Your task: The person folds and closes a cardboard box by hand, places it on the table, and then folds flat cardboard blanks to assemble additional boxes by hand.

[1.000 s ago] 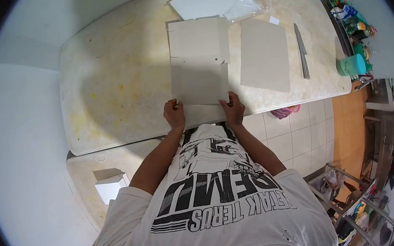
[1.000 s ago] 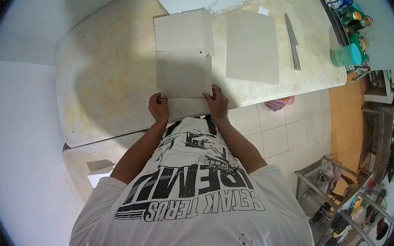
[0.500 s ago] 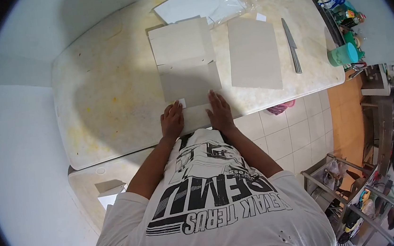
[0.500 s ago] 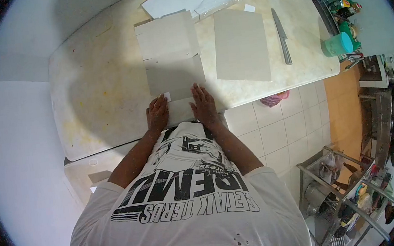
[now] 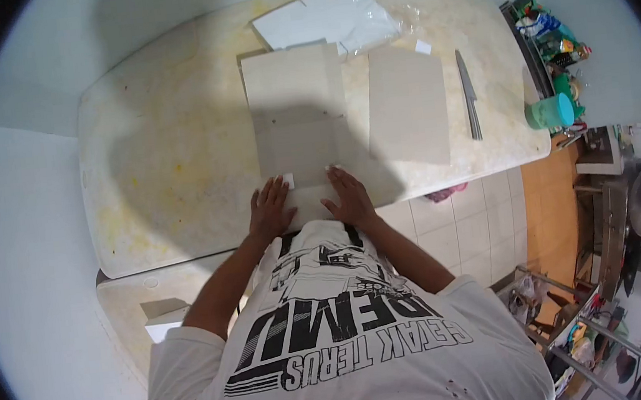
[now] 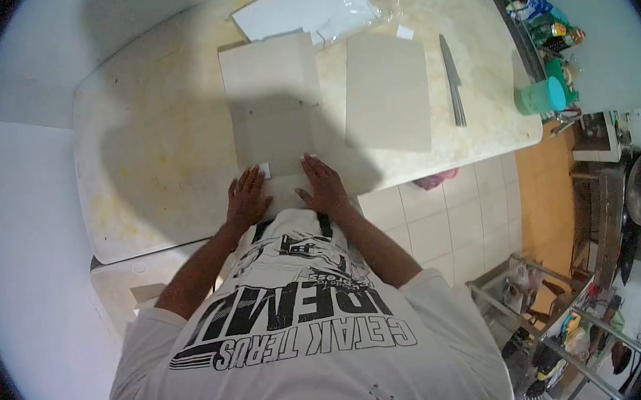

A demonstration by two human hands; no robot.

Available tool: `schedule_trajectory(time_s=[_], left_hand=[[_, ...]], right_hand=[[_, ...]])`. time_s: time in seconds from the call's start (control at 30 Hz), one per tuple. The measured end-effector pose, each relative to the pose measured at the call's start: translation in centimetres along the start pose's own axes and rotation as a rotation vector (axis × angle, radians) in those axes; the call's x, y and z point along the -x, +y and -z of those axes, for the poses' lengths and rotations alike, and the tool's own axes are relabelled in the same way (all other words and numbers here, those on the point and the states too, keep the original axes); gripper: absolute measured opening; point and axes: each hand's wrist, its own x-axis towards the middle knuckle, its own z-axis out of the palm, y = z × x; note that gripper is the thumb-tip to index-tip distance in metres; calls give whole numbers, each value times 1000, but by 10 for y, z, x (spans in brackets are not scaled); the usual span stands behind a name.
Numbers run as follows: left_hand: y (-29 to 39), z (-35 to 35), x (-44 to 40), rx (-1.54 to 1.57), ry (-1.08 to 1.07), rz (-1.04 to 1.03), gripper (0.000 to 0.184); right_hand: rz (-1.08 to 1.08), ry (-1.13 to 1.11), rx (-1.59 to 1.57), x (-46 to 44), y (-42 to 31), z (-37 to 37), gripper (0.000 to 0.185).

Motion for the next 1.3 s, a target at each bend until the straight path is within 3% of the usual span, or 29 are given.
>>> schedule_trajectory(time_s=[0.03,0.07,0.17,0.2,0.27,0.37,0.47,0.6,0.67,0.8,0.9,1.0,1.1,1.2,1.3], left_hand=[[5,4,0,100,-21,57,61],[3,-8,-4,166,288,106,60],[28,-6,-11,437,670,552,44],[44,-1,-20,461,677,446,32],[72,-14,-44,732,497,303,27],[120,-5,-78,581,324,318,23],[120,-35,-98,476,142,443,28],[110,-35,-76,780,85,598,29],[112,-32,-60,881,126,585,27],[105,-51,-38,822,165,405,26],[116,-33,-32,1131,-19,657,27],[118,-21,-24,1263,4,722,26],[109,-45,-6,1139,215,652,24],[116,-60,8,882,371,586,23],[121,-66,11,802,538,440,19]], right_hand=[[-62,103,-101,3,2,1,57],[-123,198,-205,2,8,2,55],[-499,190,-594,-14,43,36,43],[-279,170,-361,-32,55,46,40],[150,121,94,-60,78,57,34],[660,-27,325,-104,94,69,23],[886,-329,437,-127,103,71,12],[835,-325,452,-112,91,72,4],[702,-326,368,-94,83,66,5],[804,-226,373,-80,53,92,9],[855,-380,392,-81,46,90,11],[844,-680,338,-84,48,71,14],[721,-878,172,-91,47,50,17],[558,-933,21,-97,43,42,18],[563,-884,-48,-101,42,44,18]])
